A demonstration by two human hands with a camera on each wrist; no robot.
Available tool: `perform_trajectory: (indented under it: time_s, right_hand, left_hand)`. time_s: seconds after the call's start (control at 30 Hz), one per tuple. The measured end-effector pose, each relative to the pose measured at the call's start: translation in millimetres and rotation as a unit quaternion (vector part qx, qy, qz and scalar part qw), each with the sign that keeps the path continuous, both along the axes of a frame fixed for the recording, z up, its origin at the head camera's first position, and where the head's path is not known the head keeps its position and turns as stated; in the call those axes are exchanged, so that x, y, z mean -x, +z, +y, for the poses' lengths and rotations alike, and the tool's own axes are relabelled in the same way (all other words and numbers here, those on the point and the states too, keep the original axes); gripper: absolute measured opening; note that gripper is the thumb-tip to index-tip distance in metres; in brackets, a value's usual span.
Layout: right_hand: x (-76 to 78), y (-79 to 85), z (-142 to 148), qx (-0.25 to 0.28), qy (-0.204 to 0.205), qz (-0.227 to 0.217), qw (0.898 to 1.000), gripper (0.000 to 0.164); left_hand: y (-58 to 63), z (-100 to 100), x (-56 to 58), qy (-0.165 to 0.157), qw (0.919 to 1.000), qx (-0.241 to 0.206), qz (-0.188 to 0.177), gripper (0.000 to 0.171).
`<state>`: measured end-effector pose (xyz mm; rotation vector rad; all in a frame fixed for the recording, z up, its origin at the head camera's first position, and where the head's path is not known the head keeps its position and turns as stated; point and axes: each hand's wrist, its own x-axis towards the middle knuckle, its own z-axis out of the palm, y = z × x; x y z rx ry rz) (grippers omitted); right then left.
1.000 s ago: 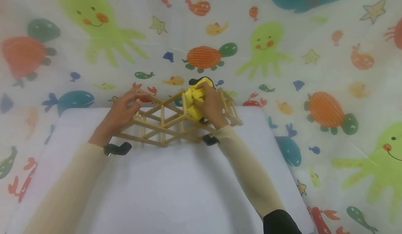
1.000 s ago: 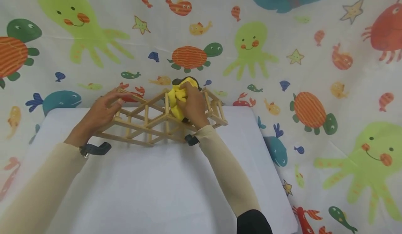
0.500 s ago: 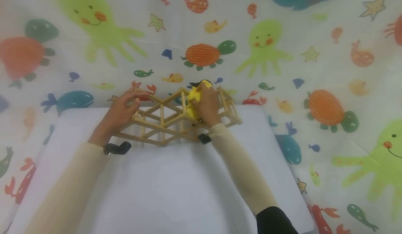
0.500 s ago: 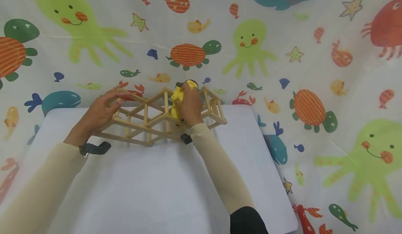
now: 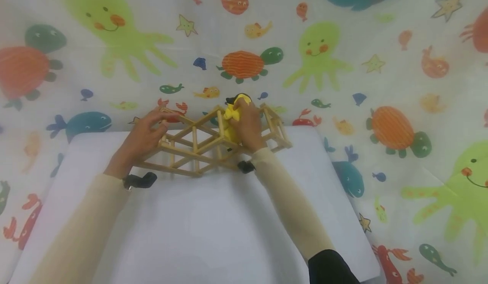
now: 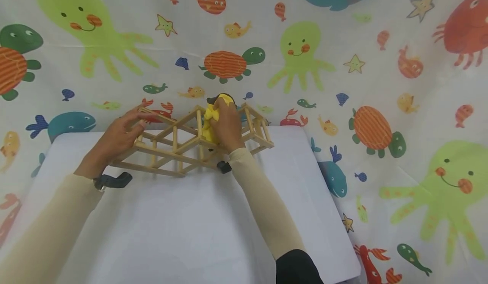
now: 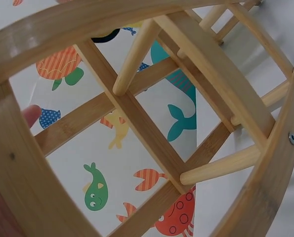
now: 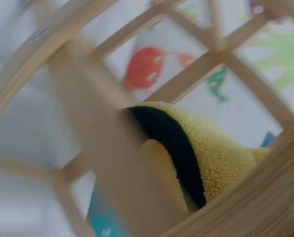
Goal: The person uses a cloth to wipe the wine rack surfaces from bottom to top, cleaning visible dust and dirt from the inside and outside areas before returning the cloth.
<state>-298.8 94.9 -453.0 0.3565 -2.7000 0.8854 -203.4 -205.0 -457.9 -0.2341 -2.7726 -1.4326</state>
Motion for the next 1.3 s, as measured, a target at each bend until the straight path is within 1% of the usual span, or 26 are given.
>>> perform_trajectory:
  time_s: [0.1, 0.2, 0.3, 0.37, 0.43, 0.47, 0.53, 0.63, 0.7, 0.8, 0.9, 0.93, 0.97, 1.0, 1.07, 1.13, 1.17, 1.2, 1.23, 1.3]
  right_hand:
    - [0.2, -2.6, 0, -0.027, -0.022, -0.026, 0.999, 0.034]
    - [-2.2, 0.0, 1, -0.038, -0.033, -0.026, 0.998, 0.034]
    - [-8.1, 6.2, 4, -0.041, -0.046, 0.004, 0.998, 0.035]
    - [-10.8, 10.5, 12, -0.037, -0.058, 0.044, 0.997, 0.035]
    - [-12.6, 18.7, 22, -0.008, -0.067, 0.090, 0.994, 0.036]
    - [-12.7, 24.2, 28, 0.014, -0.072, 0.112, 0.991, 0.036]
    - [-11.0, 34.4, 42, 0.062, -0.078, 0.159, 0.982, 0.036]
    - [-7.7, 46.8, 65, 0.143, -0.089, 0.211, 0.963, 0.034]
    - [-5.0, 50.5, 80, 0.169, -0.105, 0.235, 0.951, 0.033]
    - [-3.1, 52.8, 100, 0.196, -0.123, 0.253, 0.939, 0.032]
    - [0.5, 50.5, 115, 0.201, -0.139, 0.267, 0.932, 0.032]
    - [1.2, 49.6, 120, 0.203, -0.143, 0.272, 0.930, 0.031]
    - [2.3, 48.5, 124, 0.203, -0.150, 0.278, 0.927, 0.031]
    - [3.4, 47.6, 129, 0.204, -0.156, 0.286, 0.923, 0.030]
    - [5.1, 46.9, 136, 0.202, -0.167, 0.298, 0.918, 0.030]
    - [6.7, 47.0, 142, 0.198, -0.176, 0.306, 0.915, 0.030]
    - [7.2, 46.7, 144, 0.193, -0.179, 0.306, 0.915, 0.031]
    - [7.8, 45.8, 145, 0.190, -0.178, 0.303, 0.917, 0.031]
    - [8.1, 44.4, 146, 0.182, -0.175, 0.298, 0.921, 0.031]
    - [9.0, 38.9, 146, 0.166, -0.160, 0.280, 0.932, 0.032]
  left_hand:
    - [1.1, -2, 1.3, 0.003, 0.9999, -0.008, 0.010, 0.039]
    - [0.4, -2, 3.3, 0.005, 0.9998, -0.016, 0.013, 0.040]
    - [1.6, -1, 3.1, 0.004, 1.0000, -0.006, 0.006, 0.040]
    - [1.1, 0, 4.6, -0.002, 1.0000, 0.006, 0.006, 0.040]
    - [2.7, -1, 5.6, -0.005, 0.9998, 0.014, 0.012, 0.040]
    - [3.6, -2, 6.5, -0.007, 0.9997, 0.015, 0.016, 0.040]
    - [4.8, -4, 8.2, -0.008, 0.9997, 0.014, 0.019, 0.040]
    - [4.1, -6, 11.8, -0.011, 0.9998, 0.008, 0.016, 0.041]
    - [2.5, -7, 13.7, -0.007, 0.9998, 0.009, 0.018, 0.042]
    - [-1.0, -7, 13.9, 0.025, 0.9990, 0.016, 0.033, 0.045]
    - [-5.2, -8, 10.1, 0.078, 0.9957, 0.021, 0.045, 0.047]
    - [-6.2, -7, 8.0, 0.091, 0.9948, 0.014, 0.042, 0.048]
    - [-7.2, -7, 6.2, 0.096, 0.9946, 0.004, 0.039, 0.050]
    - [-8.3, -7, 4.8, 0.095, 0.9946, -0.006, 0.042, 0.051]
    - [-9.5, -6, 2.3, 0.084, 0.9954, -0.031, 0.034, 0.055]
    - [-10.0, -6, 1.7, 0.062, 0.9963, -0.052, 0.028, 0.060]
    - [-10.3, -6, 2.3, 0.049, 0.9965, -0.061, 0.029, 0.062]
    - [-10.4, -7, 3.2, 0.039, 0.9964, -0.068, 0.031, 0.062]
    - [-10.4, -8, 4.5, 0.032, 0.9961, -0.077, 0.027, 0.063]
    - [-11.2, -9, 9.2, 0.015, 0.9943, -0.098, 0.038, 0.063]
